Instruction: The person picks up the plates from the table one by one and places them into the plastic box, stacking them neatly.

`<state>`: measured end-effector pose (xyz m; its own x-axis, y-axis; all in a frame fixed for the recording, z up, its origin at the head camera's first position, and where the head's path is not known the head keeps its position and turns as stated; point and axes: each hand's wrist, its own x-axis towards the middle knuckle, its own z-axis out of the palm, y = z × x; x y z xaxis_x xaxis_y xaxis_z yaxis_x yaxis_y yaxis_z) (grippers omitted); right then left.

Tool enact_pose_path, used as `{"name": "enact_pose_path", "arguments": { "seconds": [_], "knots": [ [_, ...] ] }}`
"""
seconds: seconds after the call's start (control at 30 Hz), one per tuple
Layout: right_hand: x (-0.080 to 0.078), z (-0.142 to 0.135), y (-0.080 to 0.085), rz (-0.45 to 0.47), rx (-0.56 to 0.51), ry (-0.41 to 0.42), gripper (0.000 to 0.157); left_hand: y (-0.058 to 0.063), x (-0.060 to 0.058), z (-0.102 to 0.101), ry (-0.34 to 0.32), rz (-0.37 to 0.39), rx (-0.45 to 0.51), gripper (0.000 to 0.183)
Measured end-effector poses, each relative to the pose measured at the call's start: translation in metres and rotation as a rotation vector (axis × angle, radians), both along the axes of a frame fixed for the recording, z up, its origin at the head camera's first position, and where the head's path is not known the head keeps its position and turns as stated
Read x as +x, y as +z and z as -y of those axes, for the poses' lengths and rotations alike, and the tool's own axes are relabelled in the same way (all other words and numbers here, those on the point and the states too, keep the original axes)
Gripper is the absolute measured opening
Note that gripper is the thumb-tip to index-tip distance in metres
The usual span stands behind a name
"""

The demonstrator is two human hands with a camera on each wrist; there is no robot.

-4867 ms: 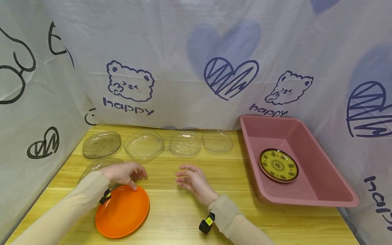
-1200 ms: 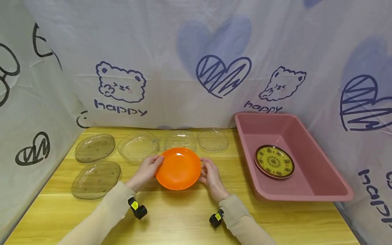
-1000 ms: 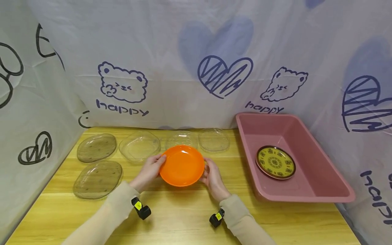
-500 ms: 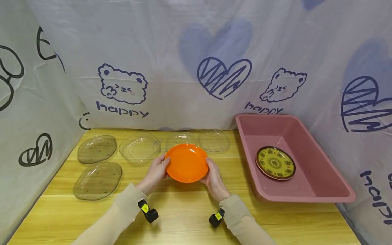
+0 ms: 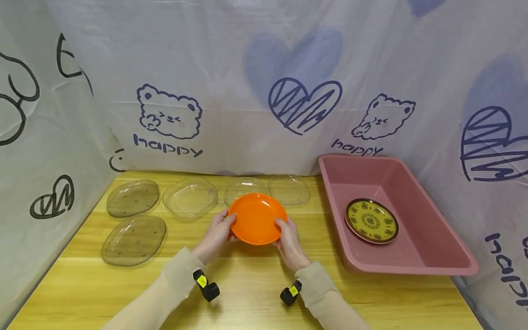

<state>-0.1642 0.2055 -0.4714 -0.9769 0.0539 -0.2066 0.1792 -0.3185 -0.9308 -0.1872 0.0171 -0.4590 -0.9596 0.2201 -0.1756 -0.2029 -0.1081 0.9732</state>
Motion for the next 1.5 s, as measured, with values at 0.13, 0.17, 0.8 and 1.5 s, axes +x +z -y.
{"name": "enact_pose_path", "arguments": {
  "seconds": [0.13, 0.17, 0.8, 1.5],
  "knots": [
    [0.003, -0.002, -0.001, -0.06, -0.013, 0.001, 0.041, -0.001, 0.002, -0.002, -0.005, 0.01, -0.009, 0.044],
    [0.004, -0.002, -0.001, -0.073, -0.015, 0.001, 0.041, -0.001, 0.002, -0.003, -0.009, 0.008, -0.014, 0.044],
    [0.003, -0.002, -0.003, 0.032, -0.026, -0.081, 0.043, -0.008, 0.001, -0.006, -0.077, 0.022, -0.06, 0.046],
    [0.005, -0.011, -0.002, 0.032, -0.001, -0.067, 0.046, -0.008, 0.003, -0.012, -0.065, 0.014, -0.068, 0.048]
  ]
}}
